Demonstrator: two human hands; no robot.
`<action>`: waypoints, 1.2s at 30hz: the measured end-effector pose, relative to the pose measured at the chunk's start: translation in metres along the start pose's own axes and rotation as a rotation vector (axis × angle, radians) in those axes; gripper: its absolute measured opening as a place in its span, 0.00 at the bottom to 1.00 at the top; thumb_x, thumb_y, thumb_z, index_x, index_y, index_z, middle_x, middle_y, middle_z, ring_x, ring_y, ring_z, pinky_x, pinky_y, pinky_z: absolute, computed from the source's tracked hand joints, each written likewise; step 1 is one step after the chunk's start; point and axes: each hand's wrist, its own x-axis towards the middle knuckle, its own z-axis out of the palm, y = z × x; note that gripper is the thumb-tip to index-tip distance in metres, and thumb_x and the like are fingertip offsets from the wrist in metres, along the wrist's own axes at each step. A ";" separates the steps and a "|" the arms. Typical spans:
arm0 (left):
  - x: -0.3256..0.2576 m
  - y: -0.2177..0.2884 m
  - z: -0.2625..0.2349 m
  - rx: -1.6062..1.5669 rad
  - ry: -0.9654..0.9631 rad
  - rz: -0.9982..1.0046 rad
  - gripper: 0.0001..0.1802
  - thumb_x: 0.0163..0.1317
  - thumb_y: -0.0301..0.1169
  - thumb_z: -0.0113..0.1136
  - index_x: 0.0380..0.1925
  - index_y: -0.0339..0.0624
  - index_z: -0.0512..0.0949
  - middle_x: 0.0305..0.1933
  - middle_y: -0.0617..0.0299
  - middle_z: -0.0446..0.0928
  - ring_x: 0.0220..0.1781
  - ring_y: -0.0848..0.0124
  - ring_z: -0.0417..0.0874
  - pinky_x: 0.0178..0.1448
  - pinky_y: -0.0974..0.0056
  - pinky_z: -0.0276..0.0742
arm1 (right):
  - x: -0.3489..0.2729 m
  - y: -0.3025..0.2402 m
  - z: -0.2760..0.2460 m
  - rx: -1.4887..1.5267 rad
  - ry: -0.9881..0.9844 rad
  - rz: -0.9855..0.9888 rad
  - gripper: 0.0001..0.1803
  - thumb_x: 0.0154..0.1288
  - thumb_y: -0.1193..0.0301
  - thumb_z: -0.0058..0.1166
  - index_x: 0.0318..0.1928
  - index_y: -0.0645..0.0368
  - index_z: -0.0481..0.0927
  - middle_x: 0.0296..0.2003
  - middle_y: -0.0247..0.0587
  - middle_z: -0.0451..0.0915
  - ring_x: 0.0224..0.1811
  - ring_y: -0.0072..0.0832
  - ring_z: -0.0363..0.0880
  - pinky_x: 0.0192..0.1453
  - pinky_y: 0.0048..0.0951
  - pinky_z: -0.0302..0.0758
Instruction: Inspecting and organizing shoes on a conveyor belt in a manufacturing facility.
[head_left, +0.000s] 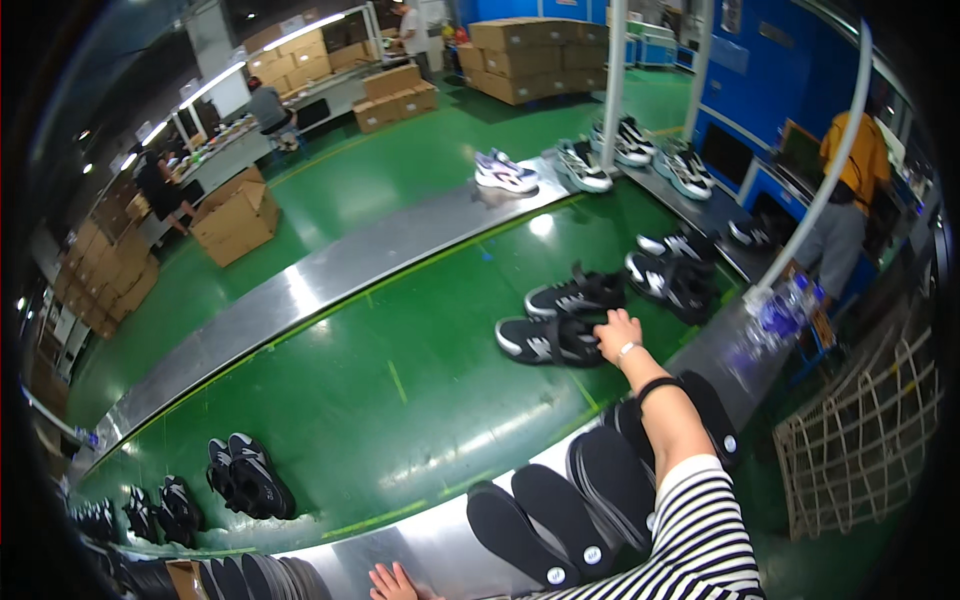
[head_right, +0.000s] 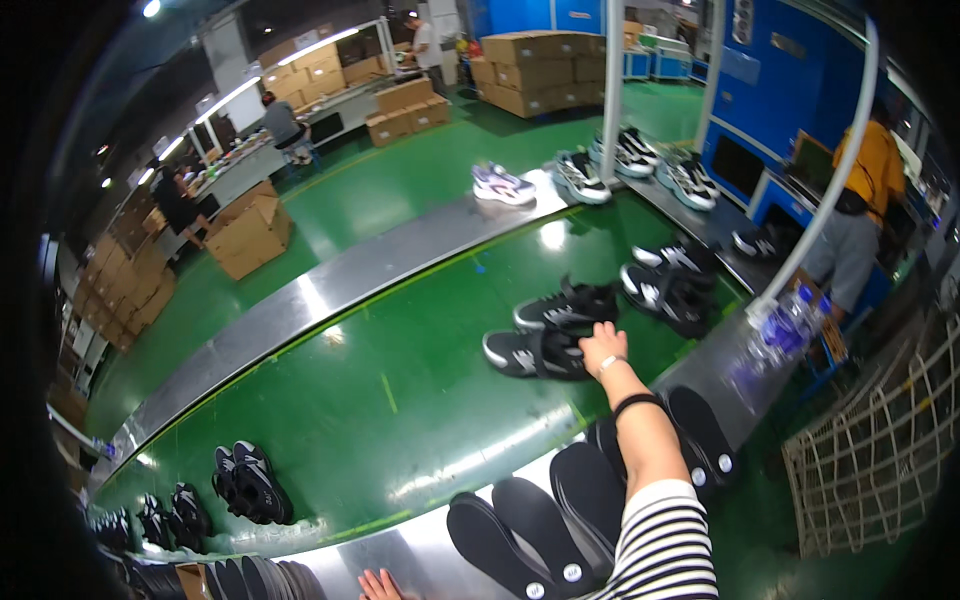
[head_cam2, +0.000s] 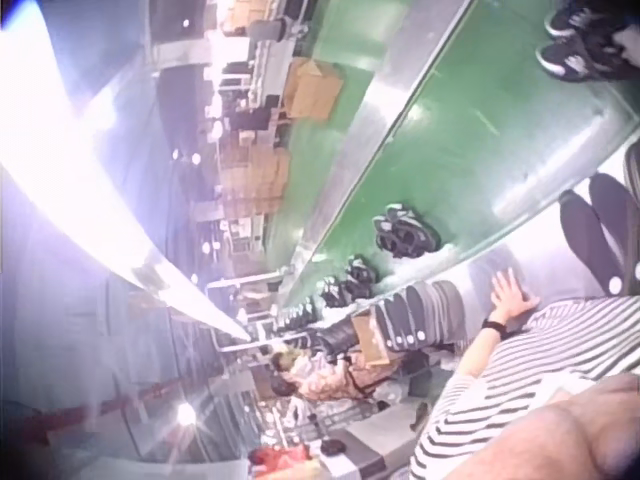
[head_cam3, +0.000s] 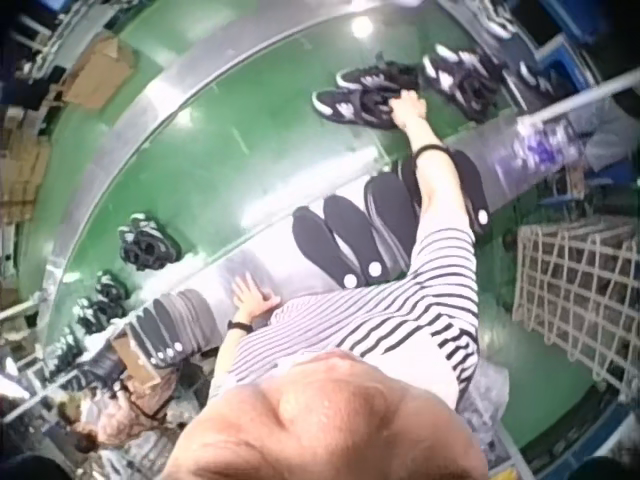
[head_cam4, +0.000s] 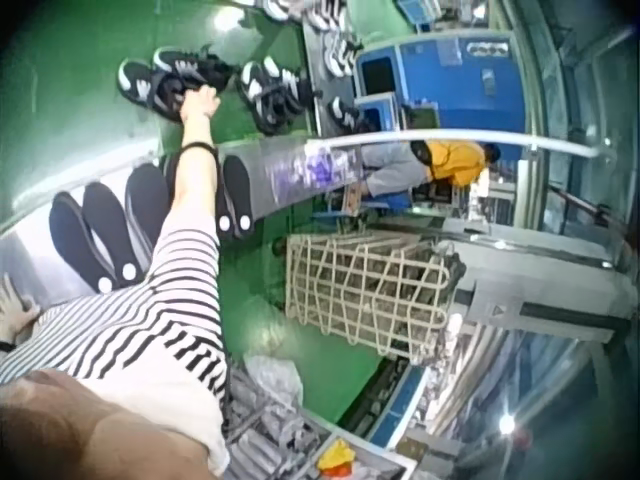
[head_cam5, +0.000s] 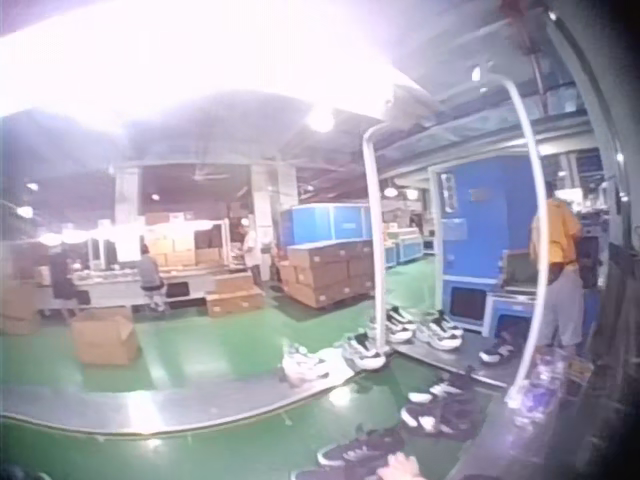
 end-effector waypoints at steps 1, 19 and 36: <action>0.000 0.001 -0.001 0.007 -0.035 -0.009 0.69 0.32 0.64 0.61 0.62 0.39 0.29 0.64 0.35 0.24 0.65 0.39 0.21 0.62 0.37 0.30 | 0.008 0.002 0.000 -0.047 0.110 -0.047 0.12 0.41 0.67 0.59 0.32 0.42 0.81 0.56 0.40 0.61 0.62 0.38 0.51 0.57 0.42 0.57; 0.007 -0.010 0.015 0.014 -0.004 0.104 0.64 0.41 0.64 0.54 0.61 0.33 0.30 0.63 0.31 0.23 0.64 0.36 0.22 0.62 0.36 0.27 | 0.035 0.015 0.020 0.296 0.036 -0.105 0.14 0.38 0.62 0.61 0.30 0.49 0.82 0.36 0.50 0.76 0.41 0.44 0.73 0.50 0.35 0.70; -0.009 -0.008 -0.012 -1.480 0.164 0.477 0.57 0.43 0.42 0.67 0.63 0.45 0.34 0.63 0.42 0.40 0.65 0.55 0.48 0.66 0.56 0.47 | -0.331 -0.273 -0.052 0.227 0.063 -0.766 0.13 0.45 0.62 0.58 0.28 0.57 0.74 0.43 0.45 0.70 0.41 0.38 0.71 0.29 0.35 0.75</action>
